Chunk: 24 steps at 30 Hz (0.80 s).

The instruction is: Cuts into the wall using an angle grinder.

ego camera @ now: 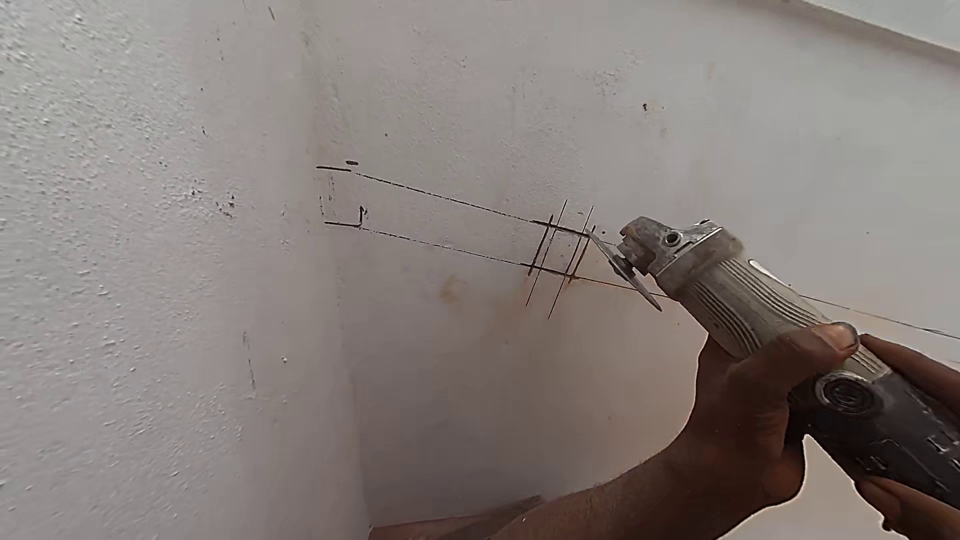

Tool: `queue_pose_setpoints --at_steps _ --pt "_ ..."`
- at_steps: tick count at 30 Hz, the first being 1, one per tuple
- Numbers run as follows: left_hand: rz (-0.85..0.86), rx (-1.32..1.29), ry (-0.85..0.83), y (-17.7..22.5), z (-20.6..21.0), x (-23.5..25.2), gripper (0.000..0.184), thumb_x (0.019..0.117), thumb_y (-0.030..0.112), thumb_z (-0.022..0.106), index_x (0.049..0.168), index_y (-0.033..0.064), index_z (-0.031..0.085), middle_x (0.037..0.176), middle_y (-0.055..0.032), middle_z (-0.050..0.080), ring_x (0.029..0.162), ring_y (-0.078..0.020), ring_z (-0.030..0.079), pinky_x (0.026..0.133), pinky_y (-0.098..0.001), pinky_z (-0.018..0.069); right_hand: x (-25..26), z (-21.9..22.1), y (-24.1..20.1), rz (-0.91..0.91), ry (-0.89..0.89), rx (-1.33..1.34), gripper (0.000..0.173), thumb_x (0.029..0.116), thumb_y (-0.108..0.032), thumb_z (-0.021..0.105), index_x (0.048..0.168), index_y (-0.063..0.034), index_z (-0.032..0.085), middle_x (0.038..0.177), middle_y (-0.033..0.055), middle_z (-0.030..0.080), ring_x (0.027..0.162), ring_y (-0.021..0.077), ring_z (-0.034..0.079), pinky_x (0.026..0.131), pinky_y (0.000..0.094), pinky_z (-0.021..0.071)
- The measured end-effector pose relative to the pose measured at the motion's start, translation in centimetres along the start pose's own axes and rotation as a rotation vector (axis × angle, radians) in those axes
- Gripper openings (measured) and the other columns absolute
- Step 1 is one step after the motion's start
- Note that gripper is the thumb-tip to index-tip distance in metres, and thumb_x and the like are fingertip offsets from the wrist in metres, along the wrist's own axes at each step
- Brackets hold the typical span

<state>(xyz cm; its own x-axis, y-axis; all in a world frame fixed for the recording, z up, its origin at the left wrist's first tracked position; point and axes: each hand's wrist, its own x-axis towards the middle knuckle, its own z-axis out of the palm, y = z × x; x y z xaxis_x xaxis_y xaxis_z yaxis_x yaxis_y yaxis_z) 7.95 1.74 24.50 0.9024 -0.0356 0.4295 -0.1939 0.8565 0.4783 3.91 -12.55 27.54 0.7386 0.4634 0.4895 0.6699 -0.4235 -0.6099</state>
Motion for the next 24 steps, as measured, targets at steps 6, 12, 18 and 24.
queue_pose_setpoints --at_steps 6,12,18,24 --pt "-0.038 0.202 0.181 -2.1 -4.1 -1.7 0.048 0.0891 0.008 0.071 0.129 0.0019 0.047 0.103 -0.0121 0.065 0.090 -0.0173 0.067 0.084 -0.0341 0.0575 -1.6 4.3 6.7 0.097 -0.052 0.136 0.089 0.0823 -0.019 0.071 0.156 0.0033 0.027 0.122 0.0180 0.062 0.087 0.0182 0.068 0.073 0.0413 0.0603" --pt "-0.029 0.273 0.268 -1.9 -5.9 -1.1 0.060 0.0894 0.012 0.075 0.137 0.0007 0.041 0.109 -0.0137 0.063 0.095 -0.0182 0.066 0.086 -0.0351 0.0568 1.0 4.9 8.1 0.126 -0.117 0.089 0.091 0.0786 -0.020 0.073 0.156 0.0007 0.030 0.123 0.0175 0.063 0.092 0.0191 0.069 0.078 0.0415 0.0601" --pt "-0.046 0.358 0.144 0.6 -6.4 0.0 0.067 0.0915 0.017 0.074 0.143 0.0028 0.033 0.115 -0.0143 0.061 0.099 -0.0189 0.066 0.086 -0.0361 0.0577 2.9 5.0 7.4 0.041 -0.063 -0.109 0.090 0.0807 -0.029 0.075 0.155 0.0020 0.034 0.122 0.0199 0.065 0.095 0.0206 0.068 0.081 0.0428 0.0579" --pt "-0.004 0.349 0.066 1.5 -6.9 1.4 0.060 0.0943 0.013 0.071 0.141 0.0013 0.036 0.114 -0.0141 0.062 0.099 -0.0176 0.065 0.088 -0.0356 0.0563 4.4 5.2 7.3 0.021 -0.035 -0.139 0.088 0.0803 -0.030 0.072 0.154 0.0016 0.035 0.116 0.0165 0.066 0.086 0.0151 0.068 0.073 0.0382 0.0589"
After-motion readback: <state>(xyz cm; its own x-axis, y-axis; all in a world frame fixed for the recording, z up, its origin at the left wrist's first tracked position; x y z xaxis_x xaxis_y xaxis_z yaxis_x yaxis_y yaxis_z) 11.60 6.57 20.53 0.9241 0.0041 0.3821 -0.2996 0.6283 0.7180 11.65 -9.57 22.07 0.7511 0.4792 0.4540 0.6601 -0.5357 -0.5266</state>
